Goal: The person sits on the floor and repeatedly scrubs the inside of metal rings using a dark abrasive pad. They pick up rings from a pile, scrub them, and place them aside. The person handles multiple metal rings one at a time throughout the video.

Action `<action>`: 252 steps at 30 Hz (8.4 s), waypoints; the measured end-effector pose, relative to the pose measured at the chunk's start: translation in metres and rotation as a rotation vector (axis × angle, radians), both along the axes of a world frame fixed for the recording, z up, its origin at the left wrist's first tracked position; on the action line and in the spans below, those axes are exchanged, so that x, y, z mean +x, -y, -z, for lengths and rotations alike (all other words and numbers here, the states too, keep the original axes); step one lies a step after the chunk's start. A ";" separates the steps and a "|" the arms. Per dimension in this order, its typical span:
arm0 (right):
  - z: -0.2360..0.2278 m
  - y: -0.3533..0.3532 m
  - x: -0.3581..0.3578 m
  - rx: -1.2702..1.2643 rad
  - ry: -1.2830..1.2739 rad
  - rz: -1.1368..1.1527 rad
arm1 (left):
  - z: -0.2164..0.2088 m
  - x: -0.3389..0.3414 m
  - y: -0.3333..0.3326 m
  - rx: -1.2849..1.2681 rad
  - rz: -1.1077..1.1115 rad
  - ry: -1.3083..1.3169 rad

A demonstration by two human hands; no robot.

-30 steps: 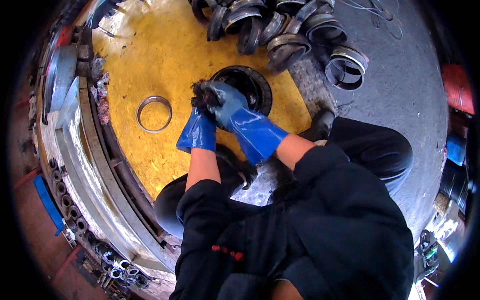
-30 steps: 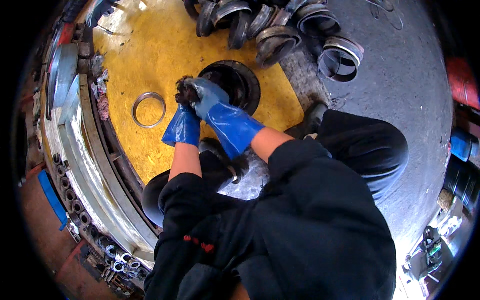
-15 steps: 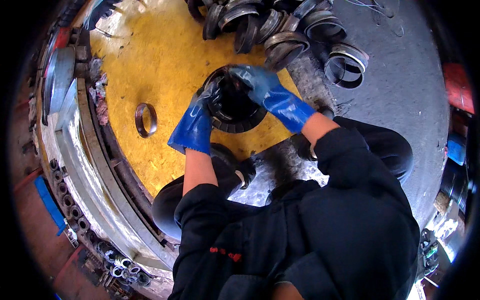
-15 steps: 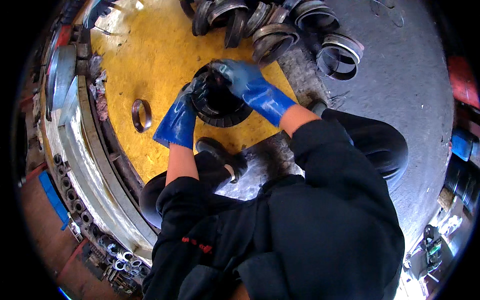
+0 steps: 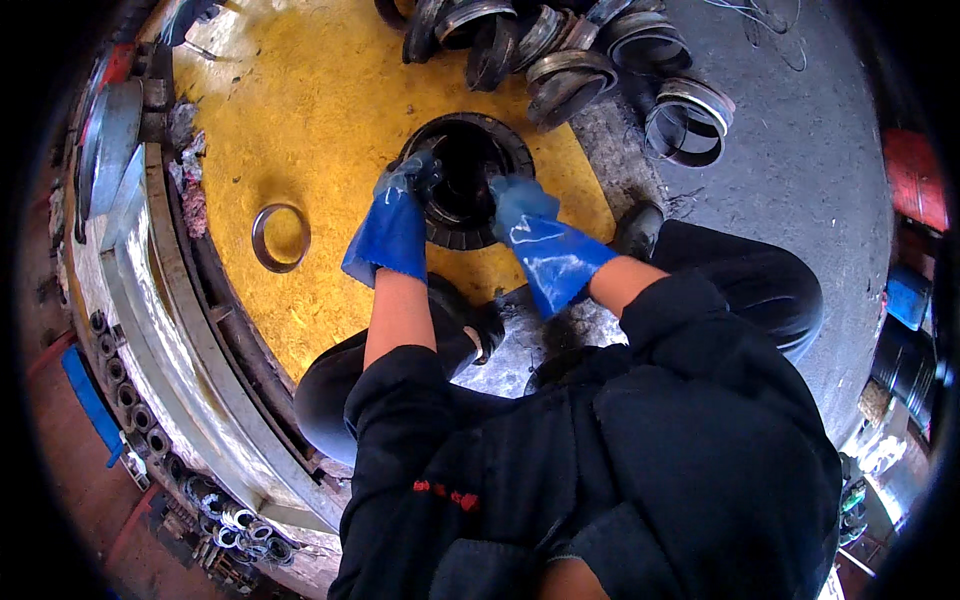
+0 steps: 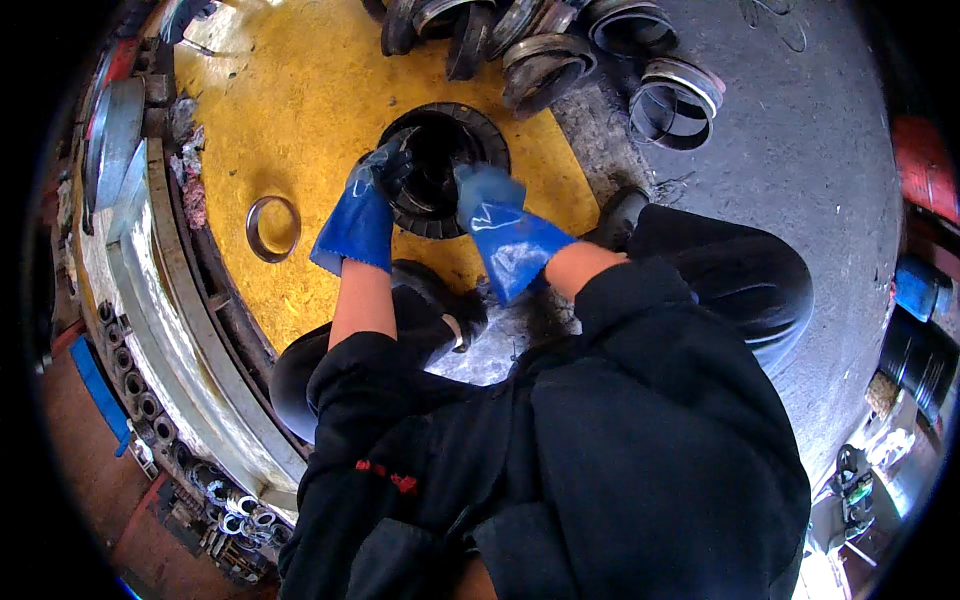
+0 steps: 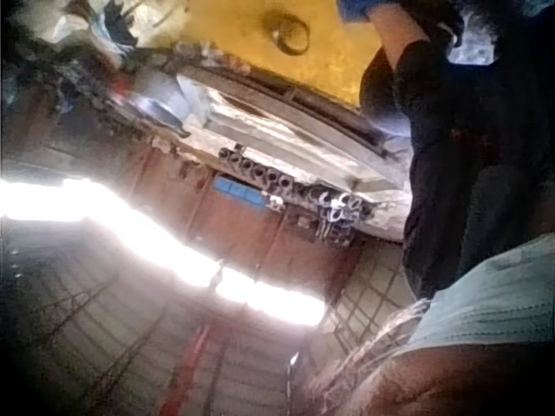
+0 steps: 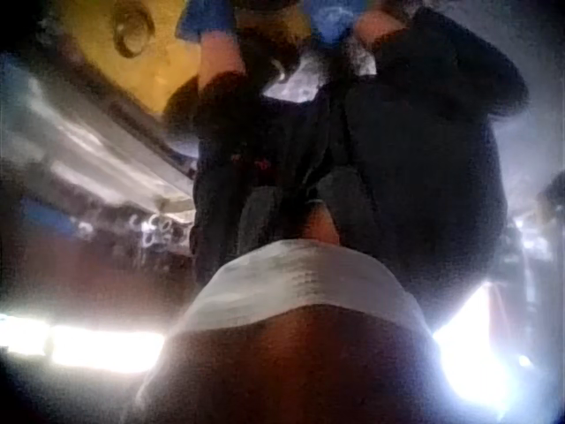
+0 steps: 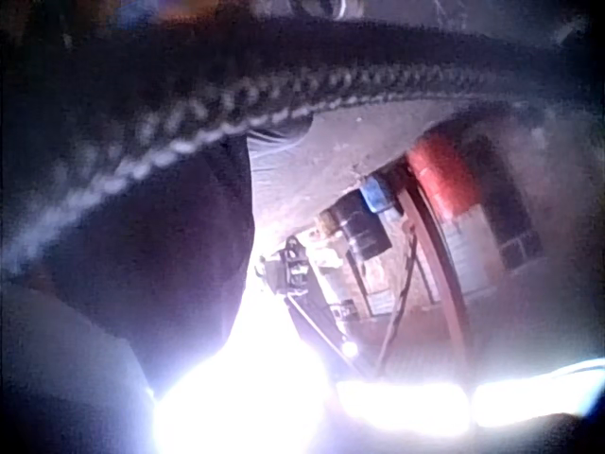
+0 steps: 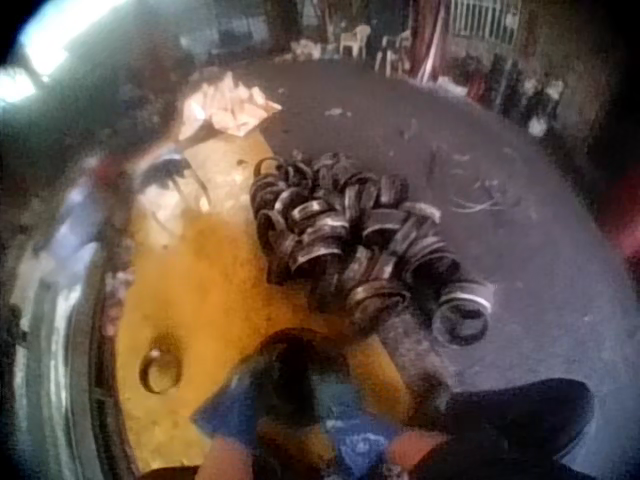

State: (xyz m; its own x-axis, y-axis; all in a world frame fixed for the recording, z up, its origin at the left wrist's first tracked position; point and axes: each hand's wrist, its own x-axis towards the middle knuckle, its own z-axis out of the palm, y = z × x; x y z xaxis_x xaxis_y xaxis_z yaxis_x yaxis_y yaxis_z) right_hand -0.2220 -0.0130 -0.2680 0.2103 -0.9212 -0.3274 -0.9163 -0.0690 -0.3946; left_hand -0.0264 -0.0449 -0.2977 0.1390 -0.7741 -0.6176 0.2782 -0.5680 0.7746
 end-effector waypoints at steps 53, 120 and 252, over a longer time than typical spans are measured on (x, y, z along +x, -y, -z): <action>0.051 0.064 0.039 1.008 1.815 1.041 | -0.066 -0.039 -0.006 -0.507 0.170 0.607; -0.050 0.140 0.036 0.215 0.422 0.035 | -0.051 -0.090 -0.012 0.551 -0.884 -1.234; -0.056 0.052 0.049 -0.375 0.310 -0.199 | 0.077 -0.082 -0.079 -0.253 -0.097 -0.969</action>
